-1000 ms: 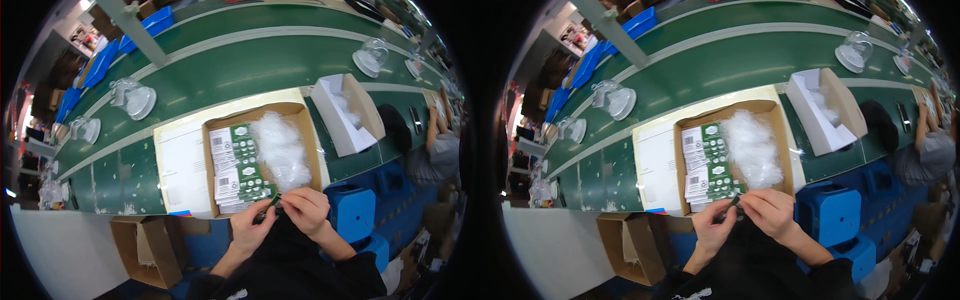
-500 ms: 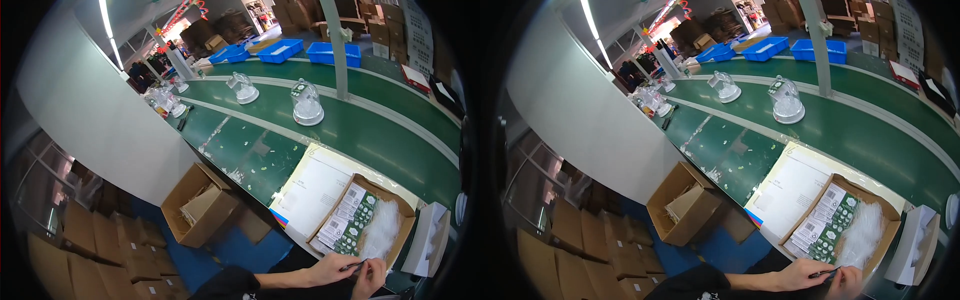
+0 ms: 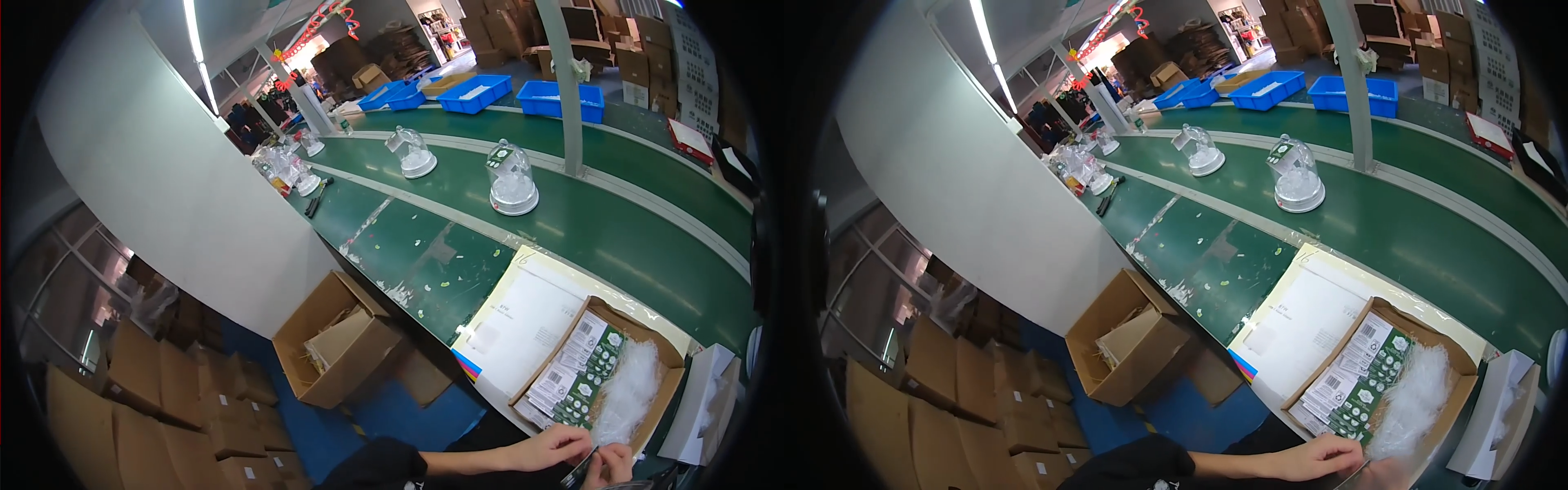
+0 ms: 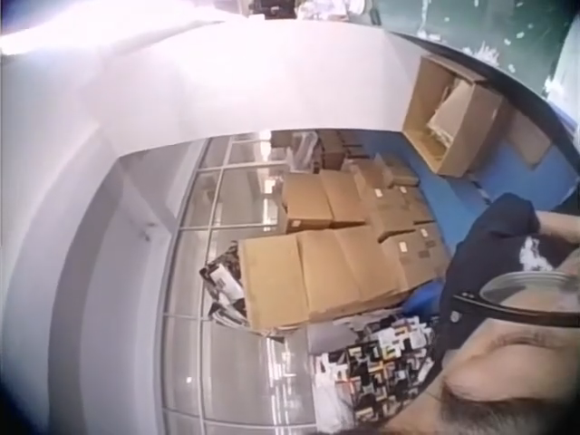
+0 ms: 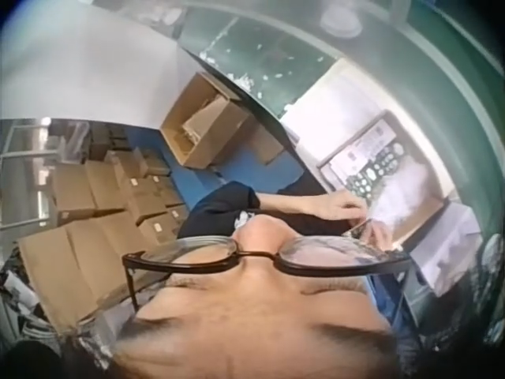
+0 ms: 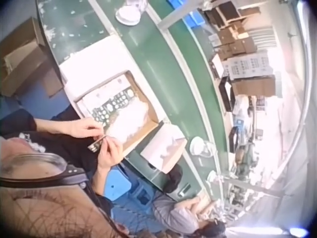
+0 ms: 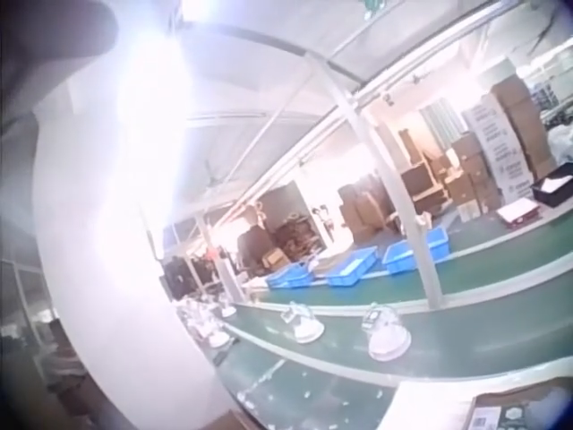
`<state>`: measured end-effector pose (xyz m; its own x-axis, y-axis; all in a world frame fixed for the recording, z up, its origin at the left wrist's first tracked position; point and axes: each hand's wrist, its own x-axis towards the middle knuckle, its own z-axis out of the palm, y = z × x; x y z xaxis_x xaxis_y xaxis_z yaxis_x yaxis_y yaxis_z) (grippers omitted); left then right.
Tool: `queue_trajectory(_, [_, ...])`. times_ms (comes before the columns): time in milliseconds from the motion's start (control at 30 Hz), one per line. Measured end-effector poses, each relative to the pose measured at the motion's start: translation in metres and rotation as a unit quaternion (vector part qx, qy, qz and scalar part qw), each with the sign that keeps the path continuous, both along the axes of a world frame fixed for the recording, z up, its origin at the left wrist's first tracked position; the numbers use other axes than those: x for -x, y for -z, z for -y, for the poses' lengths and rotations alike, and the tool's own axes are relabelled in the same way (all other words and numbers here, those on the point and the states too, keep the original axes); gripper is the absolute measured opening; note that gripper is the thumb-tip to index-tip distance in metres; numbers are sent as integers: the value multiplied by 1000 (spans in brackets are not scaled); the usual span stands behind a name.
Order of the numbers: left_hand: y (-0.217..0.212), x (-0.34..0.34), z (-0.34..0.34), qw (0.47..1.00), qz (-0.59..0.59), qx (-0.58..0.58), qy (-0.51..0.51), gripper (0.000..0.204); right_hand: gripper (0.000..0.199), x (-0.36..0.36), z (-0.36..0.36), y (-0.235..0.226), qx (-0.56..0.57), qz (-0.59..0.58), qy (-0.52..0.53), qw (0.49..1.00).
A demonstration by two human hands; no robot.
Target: Assembling electronic light fixtures and packaging them into boxes on an assembly line.
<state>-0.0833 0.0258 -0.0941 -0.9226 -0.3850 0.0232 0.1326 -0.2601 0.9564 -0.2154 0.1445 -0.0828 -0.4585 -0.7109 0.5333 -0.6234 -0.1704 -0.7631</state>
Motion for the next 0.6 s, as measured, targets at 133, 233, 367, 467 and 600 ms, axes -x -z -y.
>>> queue_trajectory(133, [-4, 1, 1, 997, -1, 9, 77, 24, 11, 0, -10, 10, -43, 46, -22, 998])
queue_trajectory(233, [-1, 2, -4, 999, -12, 23, 35, 22, 13, -4, -13, 14, -33, 77, 2, 996])
queue_trajectory(367, [-3, 3, -4, 999, 8, -17, 46, 30, 14, -4, -13, 4, -60, 77, -26, 995])
queue_trajectory(467, [-1, 2, -3, 999, -19, 16, 36, 25, 14, -7, -12, -5, -71, 64, -14, 995])
queue_trajectory(600, [-6, -3, -3, 999, -23, 12, 36, 28, 14, -8, -13, -14, -76, 43, -49, 995])
